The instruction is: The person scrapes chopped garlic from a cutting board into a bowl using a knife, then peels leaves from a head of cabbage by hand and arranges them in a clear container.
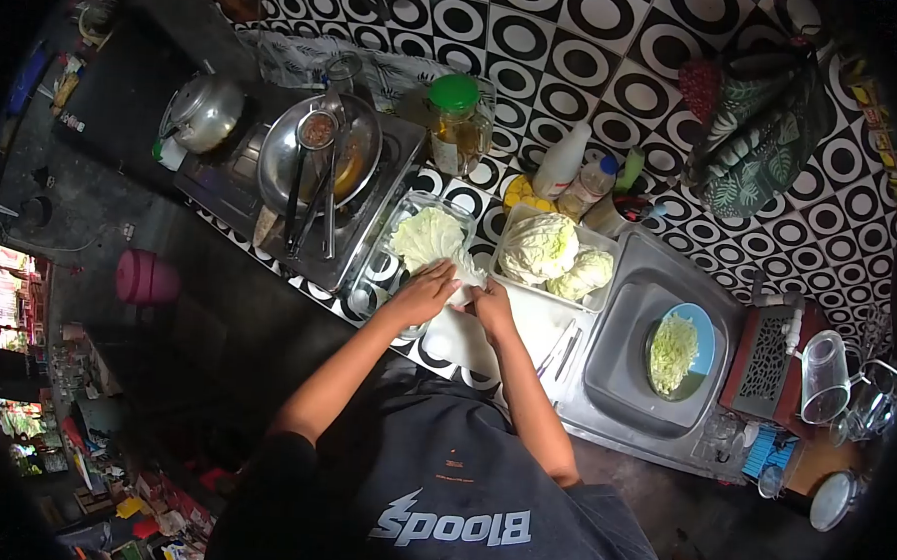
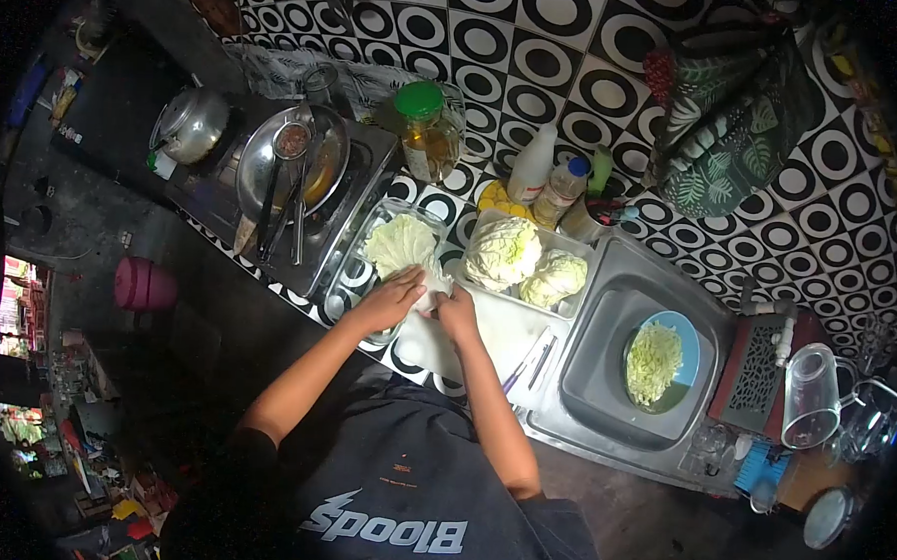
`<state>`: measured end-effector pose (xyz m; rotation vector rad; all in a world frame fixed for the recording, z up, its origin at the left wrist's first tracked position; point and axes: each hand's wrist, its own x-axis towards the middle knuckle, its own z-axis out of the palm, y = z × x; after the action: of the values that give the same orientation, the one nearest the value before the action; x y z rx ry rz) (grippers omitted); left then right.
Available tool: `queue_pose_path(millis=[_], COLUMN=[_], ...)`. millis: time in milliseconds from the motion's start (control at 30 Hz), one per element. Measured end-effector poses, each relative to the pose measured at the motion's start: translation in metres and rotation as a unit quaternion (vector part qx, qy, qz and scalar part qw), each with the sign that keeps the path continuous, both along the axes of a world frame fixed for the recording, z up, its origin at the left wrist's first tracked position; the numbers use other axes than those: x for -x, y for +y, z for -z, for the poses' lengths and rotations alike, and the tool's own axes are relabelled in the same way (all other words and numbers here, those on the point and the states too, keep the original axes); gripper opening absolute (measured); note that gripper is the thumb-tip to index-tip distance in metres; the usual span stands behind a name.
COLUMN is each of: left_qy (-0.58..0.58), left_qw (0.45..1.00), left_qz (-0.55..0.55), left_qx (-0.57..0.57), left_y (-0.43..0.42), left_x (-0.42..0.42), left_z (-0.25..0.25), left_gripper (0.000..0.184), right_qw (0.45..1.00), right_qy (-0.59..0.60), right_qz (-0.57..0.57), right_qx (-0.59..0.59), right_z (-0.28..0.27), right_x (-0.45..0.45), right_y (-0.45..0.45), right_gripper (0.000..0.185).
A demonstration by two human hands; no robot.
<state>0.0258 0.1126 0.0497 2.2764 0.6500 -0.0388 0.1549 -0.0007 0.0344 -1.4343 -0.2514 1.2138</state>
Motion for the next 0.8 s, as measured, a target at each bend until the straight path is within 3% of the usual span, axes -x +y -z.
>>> queue_pose_path(millis=[133,300,433,467,567,600,700,733,800], left_qy=[0.014,-0.01,0.023,0.02,-0.036,-0.061,-0.118,-0.147,-0.133], left_qw=[1.0,0.986,0.96,0.955,0.935,0.926,0.915,0.907,0.911], left_qz=[0.011,-0.082,-0.175,-0.173,-0.155,-0.148,-0.104,-0.086,-0.059], left_qx=[-0.016,0.147,0.217,0.24,0.317,0.343,0.371,0.385,0.385], left_y=[0.03,0.057,0.061,0.065,0.072,0.073,0.074,0.074,0.081], left_x=[0.011,0.015,0.018,0.019,0.022,0.024,0.026,0.026,0.031], left_z=[0.014,-0.002,-0.031,-0.033,-0.037,-0.037,-0.034,-0.038,-0.039], left_gripper=[0.06,0.071,0.086,0.086,0.083,0.082,0.076,0.072,0.07], right_qw=[0.999,0.999,0.993,0.991,0.98,0.964,0.956,0.955,0.956], right_qy=[0.029,0.019,-0.11,-0.104,-0.196,-0.259,-0.279,-0.292,-0.288], right_qz=[0.019,0.035,0.021,0.062,0.002,-0.037,-0.063,-0.027,-0.027], right_qx=[-0.015,-0.021,-0.04,-0.05,-0.005,0.04,0.065,0.035,0.048], right_z=[-0.024,-0.074,-0.107,-0.121,-0.126,-0.153,-0.161,-0.157,-0.166], right_x=[0.007,0.009,0.008,0.013,0.003,0.004,0.001,0.005,0.006], right_y=[-0.004,0.008,0.027,0.034,0.036,0.038,0.042,0.042,0.038], right_gripper=[0.033,0.028,0.032,0.027,0.026,0.025,0.031,0.036,0.038])
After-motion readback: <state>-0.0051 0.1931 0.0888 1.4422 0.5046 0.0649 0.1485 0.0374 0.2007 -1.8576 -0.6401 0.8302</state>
